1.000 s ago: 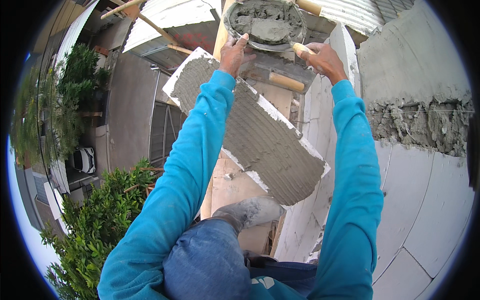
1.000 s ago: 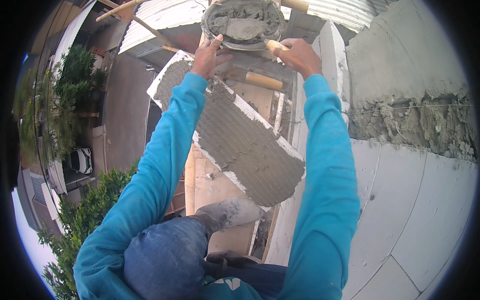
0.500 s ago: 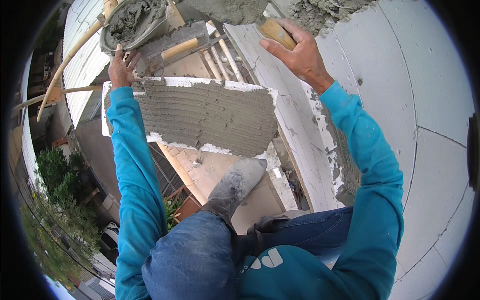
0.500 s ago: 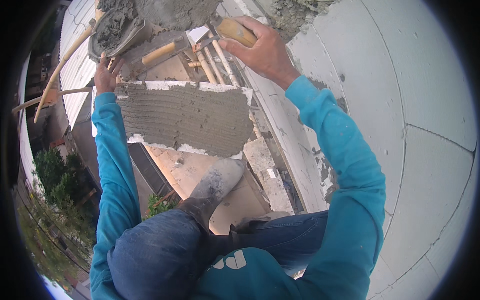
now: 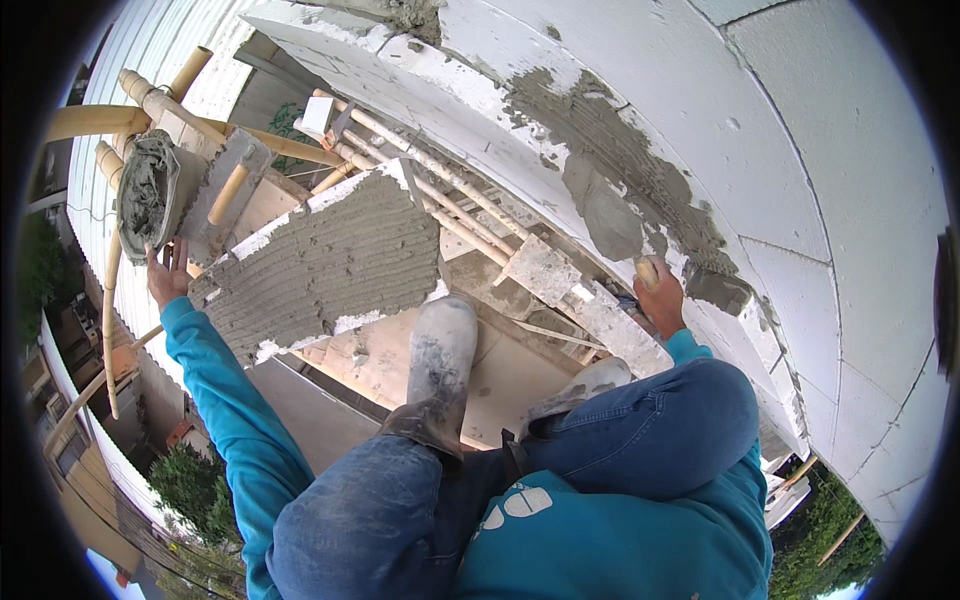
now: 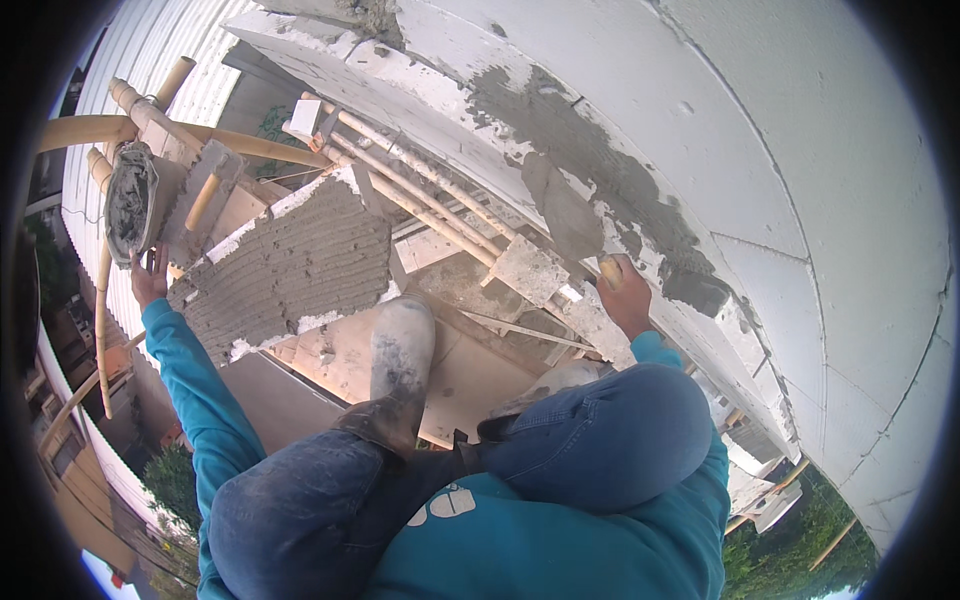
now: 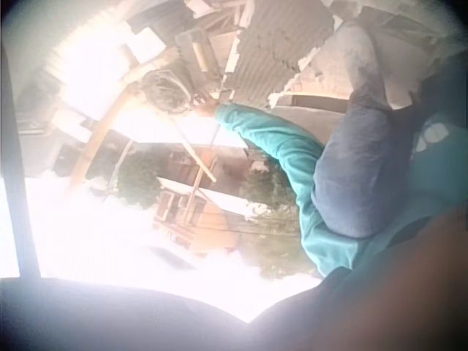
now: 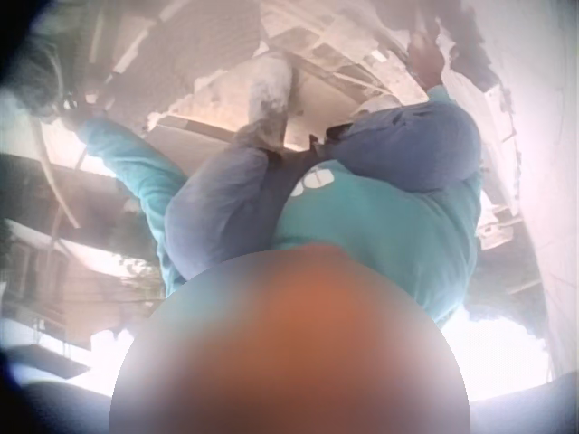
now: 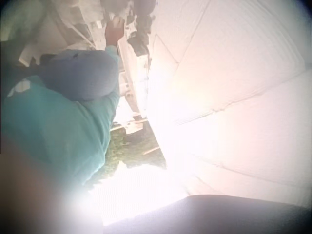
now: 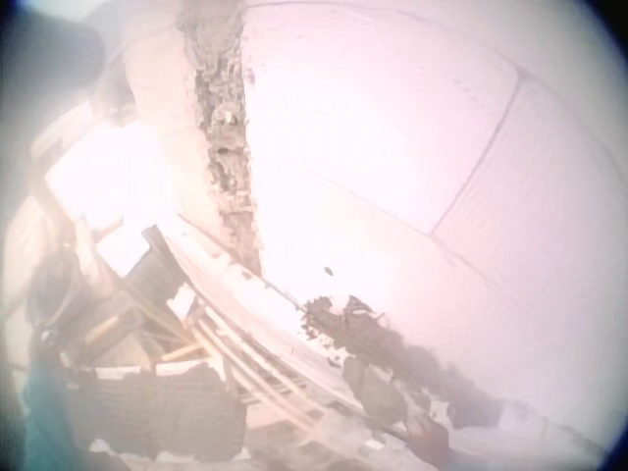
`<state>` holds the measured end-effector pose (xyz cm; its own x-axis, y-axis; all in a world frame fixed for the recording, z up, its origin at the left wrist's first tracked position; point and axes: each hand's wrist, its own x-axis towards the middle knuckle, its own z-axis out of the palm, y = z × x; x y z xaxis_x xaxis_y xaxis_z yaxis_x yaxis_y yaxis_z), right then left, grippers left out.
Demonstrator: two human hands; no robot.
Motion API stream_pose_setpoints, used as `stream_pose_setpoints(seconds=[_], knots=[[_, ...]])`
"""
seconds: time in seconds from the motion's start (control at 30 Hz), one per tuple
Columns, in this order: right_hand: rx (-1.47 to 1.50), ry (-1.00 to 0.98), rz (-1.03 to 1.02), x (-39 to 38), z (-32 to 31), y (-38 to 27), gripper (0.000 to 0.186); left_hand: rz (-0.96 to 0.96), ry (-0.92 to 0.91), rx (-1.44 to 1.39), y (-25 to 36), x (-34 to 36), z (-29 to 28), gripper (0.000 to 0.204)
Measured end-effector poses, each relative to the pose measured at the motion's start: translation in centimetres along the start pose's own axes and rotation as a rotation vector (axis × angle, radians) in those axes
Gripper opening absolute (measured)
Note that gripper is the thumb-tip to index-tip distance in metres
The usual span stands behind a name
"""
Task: The person applies adhesive to a white tile using a notched trowel, then presses the tile onto a wall surface and taps it into place. The person repeats this process for multiple tiles, smoothing the adhesive and aligning each tile with the existing layout.
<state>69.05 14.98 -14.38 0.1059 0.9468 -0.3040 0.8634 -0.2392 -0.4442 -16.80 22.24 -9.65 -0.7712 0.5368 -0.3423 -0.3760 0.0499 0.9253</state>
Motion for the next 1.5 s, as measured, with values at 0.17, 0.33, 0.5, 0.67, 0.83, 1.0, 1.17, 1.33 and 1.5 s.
stream_pose_setpoints(seconds=[0.17, 0.33, 0.5, 0.67, 0.83, 1.0, 1.17, 1.33, 1.5], knots=[[-0.155, 0.206, -0.142, 6.1, 5.6, -3.2, 0.048, -0.038, 0.037, 0.068, 2.9, -3.6, 1.3, 0.063], [-0.391, 0.128, -0.203, 12.1, 8.2, -8.6, 0.036, 0.09, -0.034, 0.153, 3.8, -12.3, 1.9, 0.063], [-0.4, -0.005, -0.352, 13.4, 8.7, -10.3, 0.022, 0.074, -0.052, 0.179, 1.9, -18.9, -0.6, 0.064], [-0.264, -0.298, -0.339, 13.9, 5.4, -10.2, 0.043, 0.04, -0.014, 0.158, 1.4, -22.9, -0.9, 0.06], [-0.151, -0.112, -0.157, 9.1, 5.6, -5.5, 0.055, 0.138, -0.079, 0.28, 2.9, -24.9, 0.2, 0.061], [-0.319, 0.049, -0.144, 6.1, 6.5, 0.2, 0.046, 0.18, -0.139, 0.306, 3.2, -25.7, 0.5, 0.065], [-0.297, -0.111, -0.242, 5.8, 4.3, -1.7, 0.043, 0.152, -0.216, 0.31, 1.4, -27.3, 5.6, 0.065], [-0.254, -0.044, -0.166, 6.9, 5.4, -2.7, 0.049, 0.181, -0.232, 0.392, 1.7, -27.9, 7.9, 0.064], [-0.242, 0.008, -0.234, 9.5, 7.5, -3.9, 0.05, 0.17, -0.288, 0.411, 0.8, -27.8, 8.9, 0.063]])
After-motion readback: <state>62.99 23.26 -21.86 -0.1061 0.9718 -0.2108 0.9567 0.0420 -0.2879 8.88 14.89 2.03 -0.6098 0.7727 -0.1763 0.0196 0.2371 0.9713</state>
